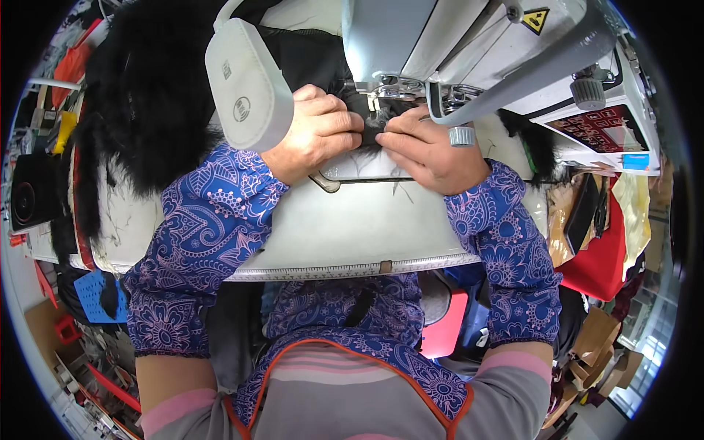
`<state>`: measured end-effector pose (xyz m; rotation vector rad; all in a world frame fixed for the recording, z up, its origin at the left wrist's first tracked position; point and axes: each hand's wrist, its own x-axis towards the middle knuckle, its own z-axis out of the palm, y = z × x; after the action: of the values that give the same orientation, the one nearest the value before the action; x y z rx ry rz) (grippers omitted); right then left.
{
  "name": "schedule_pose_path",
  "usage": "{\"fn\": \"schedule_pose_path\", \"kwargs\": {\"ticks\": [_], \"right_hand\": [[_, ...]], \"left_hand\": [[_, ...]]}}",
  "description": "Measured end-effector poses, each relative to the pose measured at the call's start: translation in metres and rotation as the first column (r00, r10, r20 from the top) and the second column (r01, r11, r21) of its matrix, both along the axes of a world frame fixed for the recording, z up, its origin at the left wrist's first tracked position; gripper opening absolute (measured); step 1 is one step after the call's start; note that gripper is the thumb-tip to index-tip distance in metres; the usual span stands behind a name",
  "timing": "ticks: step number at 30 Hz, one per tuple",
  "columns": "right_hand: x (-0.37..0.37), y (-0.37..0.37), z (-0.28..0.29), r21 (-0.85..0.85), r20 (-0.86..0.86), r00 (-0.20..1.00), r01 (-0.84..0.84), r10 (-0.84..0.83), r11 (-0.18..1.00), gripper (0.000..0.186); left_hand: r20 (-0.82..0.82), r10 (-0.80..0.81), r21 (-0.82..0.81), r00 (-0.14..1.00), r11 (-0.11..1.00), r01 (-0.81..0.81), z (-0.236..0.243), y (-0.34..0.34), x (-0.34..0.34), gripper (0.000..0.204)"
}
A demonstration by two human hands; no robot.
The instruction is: Sewing black fur trim onto fabric using a sewing machine and trimming with scissors.
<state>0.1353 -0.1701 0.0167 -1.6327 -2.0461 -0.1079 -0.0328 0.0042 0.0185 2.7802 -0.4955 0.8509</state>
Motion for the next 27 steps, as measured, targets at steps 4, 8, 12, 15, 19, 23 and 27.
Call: {"fn": "schedule_pose_path", "kwargs": {"ticks": [4, 8, 12, 15, 19, 23, 27], "right_hand": [[-0.003, 0.000, 0.003, 0.036, -0.018, 1.000, 0.010, -0.009, 0.999, 0.021], [-0.005, 0.002, 0.005, 0.041, 0.055, 0.997, 0.057, -0.059, 0.998, 0.020], [-0.006, 0.002, 0.004, 0.042, 0.064, 0.995, 0.075, -0.078, 0.996, 0.021], [-0.008, 0.001, 0.008, 0.011, 0.086, 0.991, 0.101, -0.102, 0.995, 0.020], [-0.003, 0.000, 0.004, 0.011, 0.100, 0.986, 0.133, -0.134, 0.991, 0.018], [-0.002, 0.004, 0.007, -0.018, 0.067, 0.988, 0.139, -0.138, 0.990, 0.018], [0.002, 0.006, 0.007, -0.054, 0.082, 0.985, 0.157, -0.152, 0.986, 0.019]], "left_hand": [[-0.117, 0.050, 0.081, 0.992, 0.996, -0.041, -0.001, 0.001, -0.007, 0.017], [-0.144, 0.320, 0.207, 0.936, 0.935, -0.288, 0.002, -0.010, -0.009, 0.018], [-0.156, 0.293, 0.196, 0.943, 0.945, -0.261, -0.002, -0.006, -0.007, 0.020], [-0.178, 0.148, 0.162, 0.973, 0.980, -0.120, -0.001, 0.002, -0.007, 0.023], [-0.206, 0.152, 0.070, 0.967, 0.988, -0.140, 0.001, 0.002, -0.003, 0.024], [-0.238, 0.216, 0.035, 0.947, 0.976, -0.214, 0.001, 0.001, -0.004, 0.023], [-0.233, 0.210, 0.031, 0.949, 0.977, -0.209, 0.003, 0.003, 0.001, 0.022]]}}
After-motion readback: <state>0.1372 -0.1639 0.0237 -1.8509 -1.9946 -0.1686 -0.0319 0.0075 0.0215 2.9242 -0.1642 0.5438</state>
